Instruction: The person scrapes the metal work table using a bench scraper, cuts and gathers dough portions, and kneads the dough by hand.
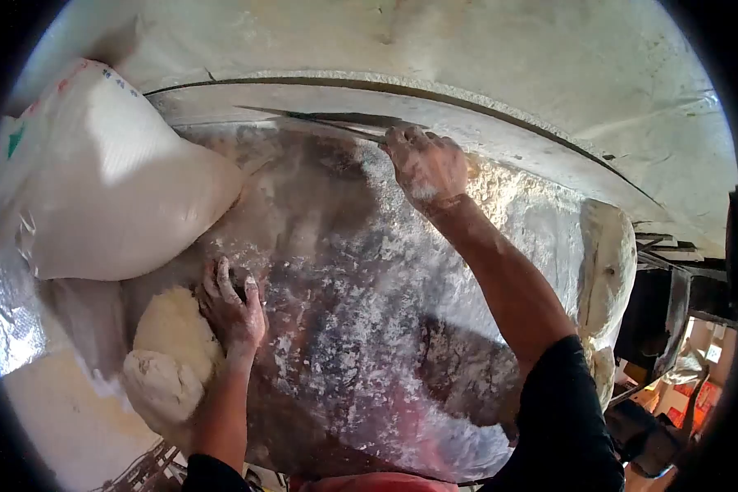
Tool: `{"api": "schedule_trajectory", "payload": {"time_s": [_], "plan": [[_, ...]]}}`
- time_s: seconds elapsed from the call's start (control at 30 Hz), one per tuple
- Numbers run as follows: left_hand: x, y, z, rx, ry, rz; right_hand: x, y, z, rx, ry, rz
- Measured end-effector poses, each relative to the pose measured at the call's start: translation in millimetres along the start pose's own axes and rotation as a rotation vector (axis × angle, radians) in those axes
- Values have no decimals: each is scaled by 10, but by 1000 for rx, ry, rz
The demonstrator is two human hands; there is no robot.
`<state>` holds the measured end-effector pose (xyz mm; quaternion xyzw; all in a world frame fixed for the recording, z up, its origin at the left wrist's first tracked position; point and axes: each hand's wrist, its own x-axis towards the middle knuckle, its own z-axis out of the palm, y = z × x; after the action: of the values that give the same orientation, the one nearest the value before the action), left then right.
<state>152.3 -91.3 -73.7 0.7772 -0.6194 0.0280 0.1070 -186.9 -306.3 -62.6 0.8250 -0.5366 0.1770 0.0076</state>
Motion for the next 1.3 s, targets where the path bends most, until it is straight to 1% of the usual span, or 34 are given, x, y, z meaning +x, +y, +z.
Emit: {"api": "schedule_trajectory", "payload": {"time_s": [0.03,0.07,0.1,0.13,0.2,0.27,0.3,0.33,0.37,0.43,0.5,0.53,0.57,0.6,0.63,0.7,0.73,0.77,0.8,0.87,0.9,0.93,0.97,1.0,1.03,1.07,1.1,1.13,1.17,1.2,1.23,1.27,1.3], "plan": [[-35,-13,-18,-10,-10,2,-19,43,93,-8,59,-82],[-46,6,-53,-2,-36,-41,-92,137,85,-29,115,-147],[1,66,-60,-1,-54,-68,-47,106,0,-179,-81,-71],[8,113,-66,-16,-91,-143,-33,73,-21,-170,-94,-40],[-12,29,1,-18,-38,-81,-102,167,-184,-176,-98,0],[-24,14,-14,13,-20,-48,-223,256,-371,-68,22,-24],[-17,59,-68,-13,-59,-99,-366,332,-484,-79,24,-12],[-12,105,-87,-43,-98,-152,-558,477,-634,-150,37,-10],[-25,-8,37,-67,-64,-126,-760,662,-793,-223,50,-8],[-57,-96,124,76,-18,-71,-1317,1164,-1050,-334,131,-42],[-44,9,27,106,-17,-60,-1912,1520,-1454,-274,-39,295],[-35,57,-5,143,-13,-60,-2290,1832,-1562,-443,75,193],[-42,61,3,138,-17,-54,-2576,2002,-1658,-414,110,367],[-40,29,17,131,-8,-40,-2946,2394,-1742,-403,104,348],[-32,-1,34,124,2,-24,-3096,2470,-1923,-432,19,388],[-20,-1,75,62,-12,-40,-3098,2386,-2201,-533,-269,690],[-29,-3,85,65,-27,-49,-2992,2342,-2219,-531,-274,690],[-45,-24,79,70,-43,-58,-2784,2239,-2163,-469,-418,908],[-52,-72,104,76,-44,-58,-2785,2146,-2092,-498,-431,887],[-54,-148,183,141,33,15,-2785,1961,-1949,-556,-455,842],[-61,-115,131,140,42,0,-2926,2143,-1687,-564,-404,782],[-46,-56,45,142,1,-6,-3042,2130,-1523,-511,-287,642],[-33,8,-13,138,-37,-9,-2992,1920,-1535,-409,-291,638],[-21,57,-41,129,-22,-8,-2929,1699,-1556,-306,-294,636],[-31,86,-54,55,-31,-32,-2672,1314,-1602,-140,-422,757],[-75,71,-78,-10,-47,-57,-2645,1181,-1547,-75,-345,679],[-119,24,-70,-3,-49,-52,-2648,1031,-1516,-8,-273,607],[-122,-22,-4,68,-56,-65,-2578,938,-1492,-61,-350,814],[-93,-55,60,135,-58,-84,-2615,941,-1538,-60,-343,810],[-66,-63,74,0,-22,-82,-2695,980,-1624,113,-217,1005],[-73,-92,73,-4,-21,-96,-2758,990,-1676,285,-90,1190],[-76,-90,71,-9,21,-45,-2745,832,-1878,293,61,1245],[-73,-78,74,-14,62,8,-2740,695,-1980,282,59,1240]]}}
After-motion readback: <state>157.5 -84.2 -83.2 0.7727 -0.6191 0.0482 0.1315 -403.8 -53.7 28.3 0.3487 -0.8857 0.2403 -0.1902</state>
